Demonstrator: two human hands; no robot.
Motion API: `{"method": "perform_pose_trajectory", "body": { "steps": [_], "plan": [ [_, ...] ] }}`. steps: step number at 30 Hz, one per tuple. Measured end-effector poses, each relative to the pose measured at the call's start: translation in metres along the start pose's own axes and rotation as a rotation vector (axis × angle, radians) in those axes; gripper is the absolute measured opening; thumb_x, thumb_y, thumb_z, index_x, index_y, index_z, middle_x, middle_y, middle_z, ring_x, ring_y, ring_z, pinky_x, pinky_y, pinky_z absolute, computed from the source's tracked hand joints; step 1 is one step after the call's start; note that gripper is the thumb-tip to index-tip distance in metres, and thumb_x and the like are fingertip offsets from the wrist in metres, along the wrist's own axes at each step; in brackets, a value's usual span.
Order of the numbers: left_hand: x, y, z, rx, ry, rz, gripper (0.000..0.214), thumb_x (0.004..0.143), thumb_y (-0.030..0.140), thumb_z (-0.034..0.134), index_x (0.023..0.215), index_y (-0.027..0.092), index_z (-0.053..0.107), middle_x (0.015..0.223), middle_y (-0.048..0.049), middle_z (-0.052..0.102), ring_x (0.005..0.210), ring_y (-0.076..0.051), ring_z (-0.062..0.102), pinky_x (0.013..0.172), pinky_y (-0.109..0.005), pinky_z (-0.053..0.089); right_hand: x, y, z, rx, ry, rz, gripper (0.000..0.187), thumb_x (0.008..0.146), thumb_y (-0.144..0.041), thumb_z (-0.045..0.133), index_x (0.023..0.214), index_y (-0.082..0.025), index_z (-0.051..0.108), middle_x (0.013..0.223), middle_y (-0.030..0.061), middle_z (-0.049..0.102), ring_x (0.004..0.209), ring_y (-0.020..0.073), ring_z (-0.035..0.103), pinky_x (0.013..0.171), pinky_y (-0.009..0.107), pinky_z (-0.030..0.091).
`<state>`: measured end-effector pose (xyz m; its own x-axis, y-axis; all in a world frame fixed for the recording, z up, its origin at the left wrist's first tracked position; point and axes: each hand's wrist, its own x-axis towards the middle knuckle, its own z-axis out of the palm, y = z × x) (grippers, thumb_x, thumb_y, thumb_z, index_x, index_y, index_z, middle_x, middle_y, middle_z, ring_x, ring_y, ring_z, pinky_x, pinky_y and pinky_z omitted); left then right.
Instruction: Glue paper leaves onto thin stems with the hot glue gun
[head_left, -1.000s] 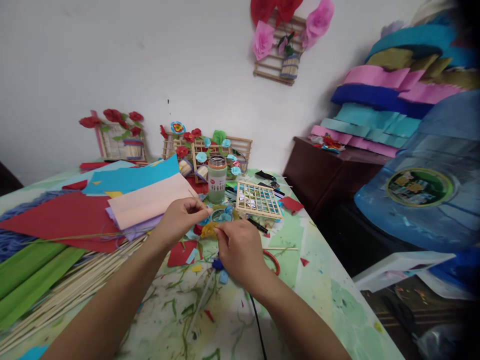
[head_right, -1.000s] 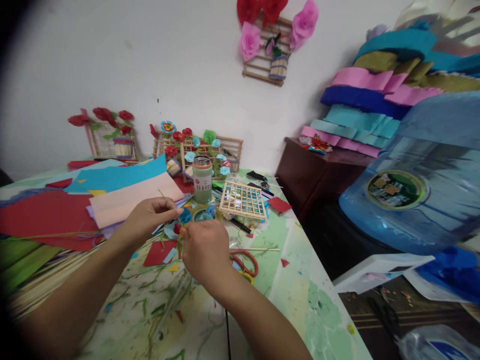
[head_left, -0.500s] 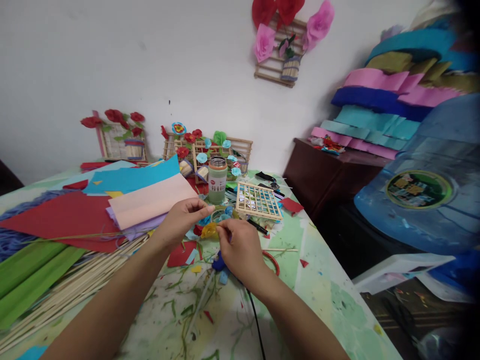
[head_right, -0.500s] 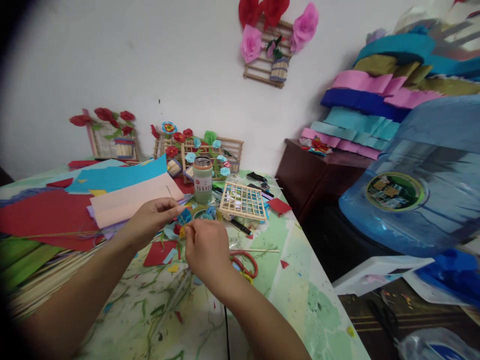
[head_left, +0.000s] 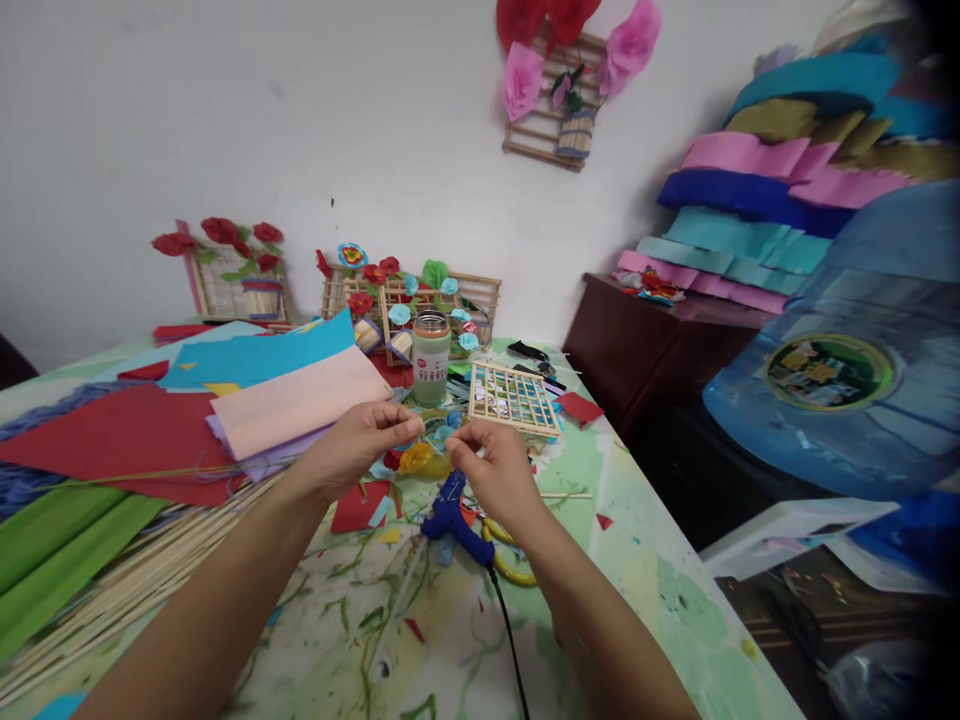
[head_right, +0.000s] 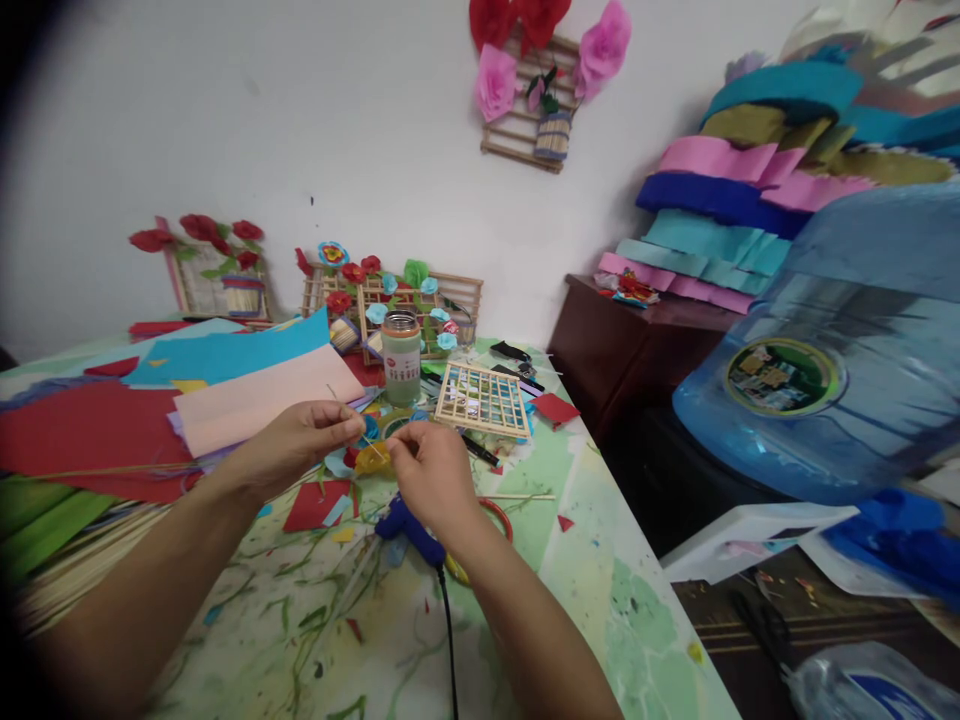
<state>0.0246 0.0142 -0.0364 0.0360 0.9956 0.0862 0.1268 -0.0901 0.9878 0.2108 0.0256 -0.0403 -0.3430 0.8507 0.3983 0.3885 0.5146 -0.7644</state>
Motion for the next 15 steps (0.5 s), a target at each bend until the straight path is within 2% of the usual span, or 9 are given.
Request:
{"method": "perform_pose_trajectory", "body": {
  "steps": [8,13,15],
  "plan": [
    [-0.0010,0.0018,-0.0025,0.077,-0.034,0.054,0.032,0.069,0.047,0.069,0.067,0.016,0.068,0.063,-0.0011,0.058,0.059,-0.012,0.048,0.057,-0.024,0.039,0.0021,0.0014,-0.0024,-0.064,-0.042,-0.001,0.017,0.080,-0.020,0.052,0.070,-0.017,0.066,0.062,-0.0006,0.064,0.058,0.0130,0.056,0.055,0.022,0.035],
    [-0.0001,-0.0017,-0.0029,0.080,-0.065,0.035,0.030,0.070,0.046,0.069,0.070,0.016,0.068,0.063,-0.0013,0.060,0.059,-0.013,0.050,0.057,-0.024,0.040,0.0043,0.0014,-0.0065,0.020,-0.019,-0.059,0.021,0.085,-0.021,0.048,0.087,-0.018,0.069,0.087,0.0029,0.070,0.081,0.0166,0.061,0.072,0.025,0.041],
    [-0.0003,-0.0024,-0.0018,0.083,-0.096,0.028,0.029,0.071,0.045,0.069,0.069,0.016,0.068,0.063,-0.0011,0.060,0.058,-0.013,0.050,0.057,-0.024,0.040,0.0050,0.0014,-0.0044,0.086,-0.060,-0.084,0.023,0.087,-0.026,0.048,0.086,-0.017,0.069,0.084,0.0025,0.069,0.079,0.0162,0.060,0.071,0.025,0.041]
  ]
}}
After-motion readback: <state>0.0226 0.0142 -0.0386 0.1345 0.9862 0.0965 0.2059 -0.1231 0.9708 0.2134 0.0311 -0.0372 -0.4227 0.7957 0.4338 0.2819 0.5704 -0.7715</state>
